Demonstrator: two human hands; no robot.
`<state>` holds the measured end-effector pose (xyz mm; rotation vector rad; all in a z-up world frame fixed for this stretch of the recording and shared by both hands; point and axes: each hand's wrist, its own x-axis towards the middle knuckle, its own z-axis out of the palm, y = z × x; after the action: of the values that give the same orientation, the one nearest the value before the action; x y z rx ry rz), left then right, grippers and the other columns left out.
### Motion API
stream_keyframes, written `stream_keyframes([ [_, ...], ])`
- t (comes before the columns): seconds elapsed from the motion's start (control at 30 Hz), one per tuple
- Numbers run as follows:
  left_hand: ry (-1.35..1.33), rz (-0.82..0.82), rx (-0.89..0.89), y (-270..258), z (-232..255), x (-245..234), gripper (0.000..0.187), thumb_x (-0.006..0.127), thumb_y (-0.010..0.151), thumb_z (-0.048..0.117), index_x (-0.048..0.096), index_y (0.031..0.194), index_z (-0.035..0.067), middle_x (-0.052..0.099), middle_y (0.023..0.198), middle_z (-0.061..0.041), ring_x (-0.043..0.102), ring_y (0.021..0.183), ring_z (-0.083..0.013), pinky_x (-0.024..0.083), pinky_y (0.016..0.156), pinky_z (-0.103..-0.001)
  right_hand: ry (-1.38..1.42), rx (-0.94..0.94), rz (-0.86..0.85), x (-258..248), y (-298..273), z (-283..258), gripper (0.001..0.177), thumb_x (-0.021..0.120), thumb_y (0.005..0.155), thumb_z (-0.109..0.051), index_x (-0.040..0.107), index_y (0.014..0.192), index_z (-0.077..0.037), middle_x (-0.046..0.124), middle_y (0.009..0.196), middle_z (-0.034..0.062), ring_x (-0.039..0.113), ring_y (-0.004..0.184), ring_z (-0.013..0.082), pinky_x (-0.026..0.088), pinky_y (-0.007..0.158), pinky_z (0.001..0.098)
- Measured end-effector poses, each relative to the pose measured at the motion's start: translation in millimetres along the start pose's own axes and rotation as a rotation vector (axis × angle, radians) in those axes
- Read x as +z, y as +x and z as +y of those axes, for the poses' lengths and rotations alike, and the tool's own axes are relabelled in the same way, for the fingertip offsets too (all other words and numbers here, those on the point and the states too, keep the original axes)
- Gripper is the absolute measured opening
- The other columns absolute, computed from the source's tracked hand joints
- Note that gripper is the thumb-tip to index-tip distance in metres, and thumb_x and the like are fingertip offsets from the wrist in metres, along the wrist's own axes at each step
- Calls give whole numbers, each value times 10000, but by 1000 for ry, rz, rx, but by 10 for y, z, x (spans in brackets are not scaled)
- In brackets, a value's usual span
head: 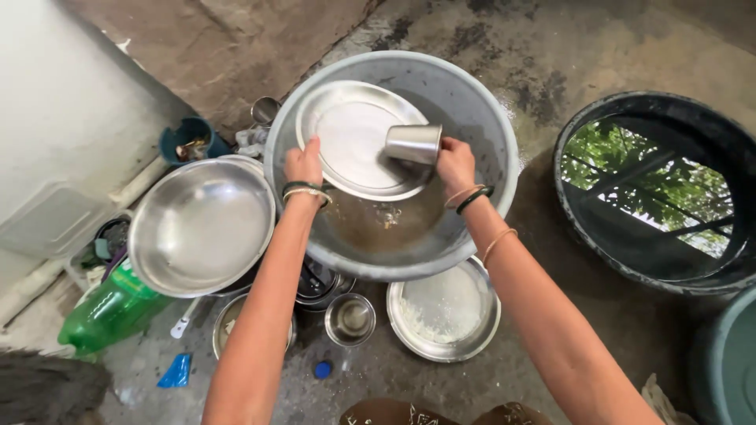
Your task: The person clears food scraps from various dishes into a small bucket by hand, then rinses them using water from a plastic bottle. They scrub the items with a sponge and rinse them in a large basin of water.
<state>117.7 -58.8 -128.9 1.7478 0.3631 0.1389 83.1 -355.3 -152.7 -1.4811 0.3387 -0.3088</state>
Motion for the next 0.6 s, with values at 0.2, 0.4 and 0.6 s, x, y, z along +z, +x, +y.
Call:
stream_keyframes([
  [0.2, 387, 315, 329, -5, 401, -498, 546, 631, 916, 460, 724, 811, -67, 663, 785, -325, 648, 791, -498, 478, 736, -560, -205, 221, -44, 141, -309, -600, 235, 615, 923, -175, 677, 976, 46, 748, 860, 235, 733, 711, 322, 577, 654, 419],
  [0.4, 348, 464, 370, -324, 693, -1258, 561, 645, 931, 433, 671, 769, -104, 646, 753, -330, 642, 761, -500, 471, 745, -564, -335, 26, -73, 633, -734, -1341, 238, 480, 925, -25, 609, 1004, 158, 726, 834, 258, 780, 672, 354, 638, 554, 444],
  [0.6, 48, 709, 207, -335, 551, -2282, 484, 755, 846, 391, 658, 815, -82, 698, 857, -255, 657, 804, -357, 505, 779, -475, -28, 259, -376, 1167, -1136, -1418, 261, 399, 875, 76, 597, 1003, 188, 706, 844, 274, 768, 673, 390, 656, 589, 466],
])
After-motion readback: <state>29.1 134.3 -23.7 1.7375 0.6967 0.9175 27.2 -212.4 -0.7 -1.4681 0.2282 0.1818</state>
